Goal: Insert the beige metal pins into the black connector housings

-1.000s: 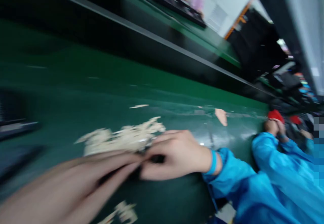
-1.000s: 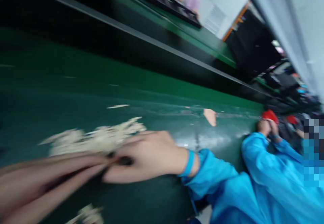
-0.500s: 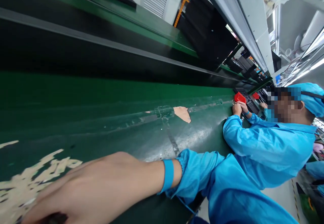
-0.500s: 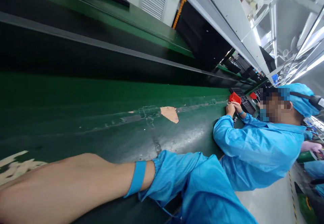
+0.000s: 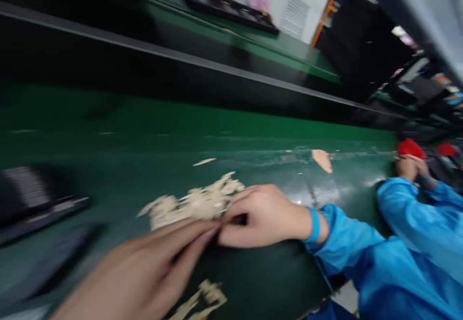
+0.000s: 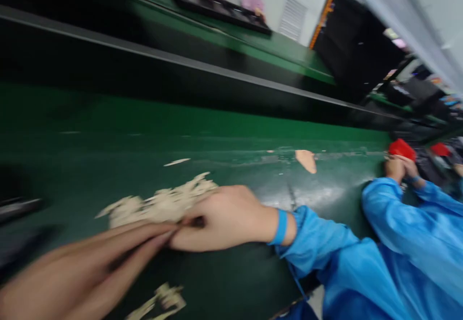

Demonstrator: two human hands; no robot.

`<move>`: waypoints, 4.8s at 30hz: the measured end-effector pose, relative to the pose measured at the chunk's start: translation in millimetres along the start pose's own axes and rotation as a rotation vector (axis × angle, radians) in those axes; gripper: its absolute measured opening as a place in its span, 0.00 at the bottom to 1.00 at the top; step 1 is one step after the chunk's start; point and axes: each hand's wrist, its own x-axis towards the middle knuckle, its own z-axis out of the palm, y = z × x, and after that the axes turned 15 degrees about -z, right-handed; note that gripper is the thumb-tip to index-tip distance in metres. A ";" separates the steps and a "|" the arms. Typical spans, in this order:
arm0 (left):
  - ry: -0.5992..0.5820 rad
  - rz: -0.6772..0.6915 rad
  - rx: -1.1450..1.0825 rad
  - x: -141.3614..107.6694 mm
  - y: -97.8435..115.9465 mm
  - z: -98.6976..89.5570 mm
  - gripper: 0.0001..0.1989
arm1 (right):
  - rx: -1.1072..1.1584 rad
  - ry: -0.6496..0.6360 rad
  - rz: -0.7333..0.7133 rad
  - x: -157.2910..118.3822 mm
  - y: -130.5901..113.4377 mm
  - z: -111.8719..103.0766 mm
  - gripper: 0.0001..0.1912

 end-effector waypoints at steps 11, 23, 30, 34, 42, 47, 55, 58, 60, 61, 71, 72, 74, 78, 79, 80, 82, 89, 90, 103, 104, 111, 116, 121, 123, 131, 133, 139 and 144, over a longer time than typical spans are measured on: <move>-0.152 0.002 0.018 -9.6 15.4 -18.3 0.16 | 0.221 0.180 0.001 -9.1 -3.2 3.3 0.10; -0.184 -0.093 -0.096 -8.0 22.3 -22.3 0.15 | 0.295 0.186 0.006 -9.1 -3.4 0.4 0.09; -0.110 -0.146 -0.144 -7.0 15.9 -33.7 0.14 | 0.404 0.269 0.154 -7.8 11.1 5.1 0.10; -0.003 -0.351 -0.494 -2.0 7.1 -43.0 0.10 | 0.133 0.236 0.202 -7.1 17.4 11.6 0.13; -0.579 -0.668 -1.262 1.6 12.0 -9.7 0.22 | 0.427 0.551 -0.107 -6.5 5.8 9.3 0.10; -0.779 -0.702 -1.337 -3.2 9.8 0.9 0.20 | 0.521 0.604 -0.154 -9.7 -4.7 1.1 0.04; -0.373 -0.533 -0.989 -0.4 17.9 -7.6 0.14 | 0.704 0.588 0.155 -7.4 -5.2 4.6 0.11; -0.187 -0.364 -0.698 -3.4 23.1 -11.4 0.07 | 0.710 0.548 0.165 -6.2 -6.3 6.1 0.11; -0.142 -0.301 -0.598 -5.3 24.6 -12.3 0.10 | 0.714 0.545 0.173 -6.0 -7.8 6.8 0.10; -0.133 -0.285 -0.566 -5.8 25.0 -12.5 0.11 | 0.721 0.549 0.182 -6.0 -8.3 7.1 0.10; -0.143 -0.252 -0.490 -4.8 27.2 -17.1 0.10 | 0.862 0.528 0.288 -6.4 -3.8 8.8 0.14; -0.147 -0.258 -0.490 -4.9 27.4 -17.4 0.10 | 0.860 0.522 0.289 -6.5 -3.6 8.7 0.14; -0.148 -0.264 -0.490 -5.0 27.8 -17.5 0.10 | 0.856 0.519 0.291 -6.5 -3.4 8.7 0.14; -0.150 -0.281 -0.503 -4.2 28.1 -16.3 0.10 | 0.841 0.530 0.275 -6.8 -2.9 9.6 0.13; -0.161 -0.303 -0.521 -3.8 27.7 -15.7 0.10 | 0.833 0.539 0.265 -7.1 -2.7 9.8 0.12; -0.181 -0.336 -0.551 -3.2 27.1 -15.2 0.10 | 0.823 0.552 0.254 -7.5 -2.5 9.9 0.10; -0.234 -0.430 -0.637 -1.8 25.1 -14.9 0.10 | 0.801 0.579 0.233 -8.3 -2.4 9.9 0.08; -0.393 -0.545 -0.860 4.8 14.6 -17.6 0.15 | 0.963 0.518 0.230 -7.8 -5.6 12.3 0.07; -0.417 -0.535 -0.883 5.2 14.0 -16.2 0.16 | 1.051 0.492 0.261 -8.1 -6.0 13.9 0.08; 0.182 -0.691 -0.021 -22.7 -16.6 -68.9 0.19 | 1.195 0.458 0.524 -10.5 4.0 36.2 0.11; 0.203 -0.765 0.136 -27.7 -26.2 -79.4 0.22 | 1.165 0.457 0.533 -9.4 3.8 37.1 0.10; -0.009 -0.883 0.145 -35.8 -61.6 -98.7 0.19 | 1.129 0.492 0.550 -5.9 3.0 40.7 0.08; 0.230 -0.785 0.250 -35.1 -27.8 -88.9 0.14 | 1.109 0.545 0.542 -5.5 4.7 42.6 0.08; -0.106 -0.569 -0.403 -12.1 6.3 -39.4 0.16 | 1.045 0.700 0.541 -4.2 11.2 41.5 0.08; -0.254 -0.599 -0.605 -2.3 10.4 -19.8 0.19 | 1.045 0.756 0.553 -3.4 13.4 39.9 0.09; -0.359 -0.591 -0.787 -10.3 12.7 -1.4 0.34 | 1.068 0.781 0.575 -0.6 13.7 34.7 0.09; -0.337 -0.601 -0.773 -12.6 15.7 -1.4 0.31 | 1.049 0.771 0.591 0.2 12.1 34.1 0.09; -0.317 -0.571 -0.726 -16.6 18.0 2.0 0.28 | 0.993 0.711 0.573 -0.4 9.5 36.1 0.06; -0.308 -0.543 -0.701 -19.0 17.8 1.9 0.28 | 0.967 0.704 0.555 -2.5 10.4 39.1 0.05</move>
